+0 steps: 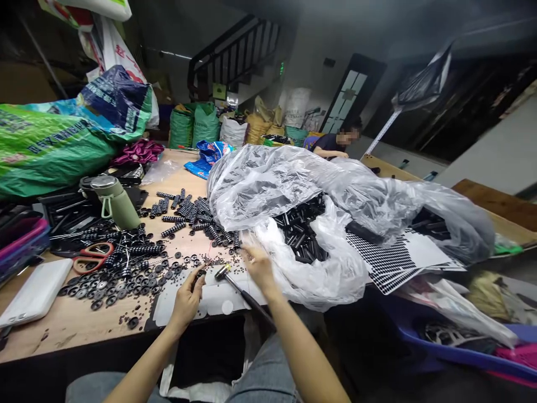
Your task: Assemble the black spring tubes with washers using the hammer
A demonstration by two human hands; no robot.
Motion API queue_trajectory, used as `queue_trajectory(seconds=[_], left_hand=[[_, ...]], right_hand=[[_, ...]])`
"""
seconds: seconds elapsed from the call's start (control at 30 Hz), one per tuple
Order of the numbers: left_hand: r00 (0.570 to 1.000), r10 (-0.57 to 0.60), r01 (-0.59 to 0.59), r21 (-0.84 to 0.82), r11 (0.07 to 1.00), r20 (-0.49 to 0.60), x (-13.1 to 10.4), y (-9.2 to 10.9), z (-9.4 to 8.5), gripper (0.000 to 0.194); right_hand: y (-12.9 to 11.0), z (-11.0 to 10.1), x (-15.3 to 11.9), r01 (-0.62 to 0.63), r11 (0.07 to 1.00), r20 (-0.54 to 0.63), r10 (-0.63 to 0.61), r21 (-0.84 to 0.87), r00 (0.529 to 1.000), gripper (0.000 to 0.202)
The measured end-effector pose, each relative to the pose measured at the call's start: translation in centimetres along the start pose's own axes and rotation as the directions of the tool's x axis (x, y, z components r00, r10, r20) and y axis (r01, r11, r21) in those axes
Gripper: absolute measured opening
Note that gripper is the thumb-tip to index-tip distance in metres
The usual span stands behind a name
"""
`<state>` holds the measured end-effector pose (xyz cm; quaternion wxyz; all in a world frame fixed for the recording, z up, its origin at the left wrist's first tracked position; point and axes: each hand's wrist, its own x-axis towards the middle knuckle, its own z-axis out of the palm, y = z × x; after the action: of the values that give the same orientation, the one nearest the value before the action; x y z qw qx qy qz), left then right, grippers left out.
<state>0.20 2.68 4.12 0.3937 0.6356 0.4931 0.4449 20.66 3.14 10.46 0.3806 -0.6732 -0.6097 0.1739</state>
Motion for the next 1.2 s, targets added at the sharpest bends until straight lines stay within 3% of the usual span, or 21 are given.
queue_trajectory(seconds=[0.03, 0.1, 0.17, 0.27, 0.37, 0.43, 0.5, 0.53, 0.57, 0.6, 0.63, 0.7, 0.73, 0.77, 0.87, 0.93, 1.07, 1.2], left_hand=[[1.0, -0.019, 0.019, -0.017, 1.0, -0.019, -0.1, 0.1, -0.1, 0.041], [0.998, -0.05, 0.048, -0.046, 0.998, -0.044, -0.2, 0.5, -0.3, 0.041], [0.997, -0.066, 0.063, -0.071, 0.996, -0.047, -0.3, 0.9, -0.3, 0.042], [0.997, -0.063, 0.06, -0.08, 0.995, -0.036, -0.4, 1.2, -0.2, 0.042], [0.998, -0.03, 0.028, -0.046, 0.999, -0.047, -0.2, 1.2, -0.7, 0.04], [0.999, -0.002, 0.002, -0.002, 1.0, -0.051, -0.1, 1.3, -1.4, 0.037], [0.999, 0.037, -0.035, 0.052, 0.998, -0.029, 0.0, 1.8, -2.1, 0.034], [0.998, 0.065, -0.065, 0.074, 0.995, 0.001, 0.0, 2.1, -2.3, 0.034], [0.994, 0.099, -0.103, 0.086, 0.991, 0.046, 0.1, 2.6, -2.4, 0.035], [0.985, 0.132, -0.142, 0.083, 0.986, 0.107, 0.1, 3.1, -2.3, 0.036], [0.971, 0.156, -0.17, 0.064, 0.983, 0.183, 0.0, 3.6, -2.2, 0.036], [0.937, 0.132, -0.135, -0.012, 0.991, 0.324, -0.1, 4.2, -1.6, 0.026], [0.929, 0.076, -0.057, -0.062, 0.996, 0.362, -0.1, 4.3, -1.4, 0.022], [0.929, -0.003, 0.048, -0.114, 0.992, 0.37, -0.1, 4.2, -1.2, 0.021], [0.925, -0.27, 0.343, -0.281, 0.896, 0.268, 0.0, 3.5, -1.1, 0.024], [0.894, -0.386, 0.445, -0.348, 0.825, 0.228, 0.1, 3.2, -1.5, 0.026], [0.856, -0.457, 0.516, -0.464, 0.72, 0.243, 0.4, 3.3, -2.3, 0.035], [0.881, -0.424, 0.447, -0.66, 0.603, 0.209, 0.5, 3.3, -2.4, 0.039]], right_hand=[[1.3, -1.8, 1.1, -0.146, 0.979, -0.168, 0.121, -0.145, 0.978, 0.029], [4.1, -5.1, 3.1, -0.309, 0.927, -0.333, 0.229, -0.211, 0.915, 0.033], [6.7, -7.4, 4.4, -0.419, 0.879, -0.403, 0.307, -0.226, 0.862, 0.032], [9.2, -8.7, 5.0, -0.505, 0.825, -0.423, 0.375, -0.253, 0.825, 0.021], [9.5, -8.9, 4.8, -0.469, 0.824, -0.401, 0.331, -0.318, 0.854, 0.015], [8.3, -9.1, 4.6, -0.397, 0.846, -0.384, 0.255, -0.357, 0.888, 0.016], [5.9, -9.1, 4.4, -0.229, 0.895, -0.206, 0.159, -0.383, 0.966, 0.02], [4.4, -8.9, 4.2, -0.127, 0.921, -0.058, 0.114, -0.367, 0.992, 0.021], [2.7, -8.5, 3.9, -0.01, 0.945, 0.141, 0.059, -0.327, 0.988, 0.022], [0.9, -7.9, 3.6, 0.081, 0.96, 0.327, 0.011, -0.267, 0.945, 0.02], [-0.8, -7.1, 3.2, 0.143, 0.969, 0.475, -0.03, -0.203, 0.879, 0.016], [-3.8, -4.9, 2.4, 0.249, 0.968, 0.72, -0.16, -0.019, 0.676, 0.012], [-4.9, -3.7, 1.9, 0.278, 0.959, 0.745, -0.225, 0.056, 0.628, 0.013], [-5.8, -2.5, 1.4, 0.307, 0.947, 0.723, -0.279, 0.097, 0.631, 0.019], [-6.9, 1.0, -0.3, 0.399, 0.917, 0.515, -0.348, 0.012, 0.783, 0.074], [-6.6, 2.9, -1.4, 0.459, 0.886, 0.467, -0.376, -0.072, 0.8, 0.106], [-5.6, 4.8, -2.7, 0.459, 0.886, 0.438, -0.388, -0.065, 0.811, 0.11], [-5.4, 4.8, -3.1, 0.472, 0.871, 0.429, -0.482, 0.138, 0.764, 0.11]])
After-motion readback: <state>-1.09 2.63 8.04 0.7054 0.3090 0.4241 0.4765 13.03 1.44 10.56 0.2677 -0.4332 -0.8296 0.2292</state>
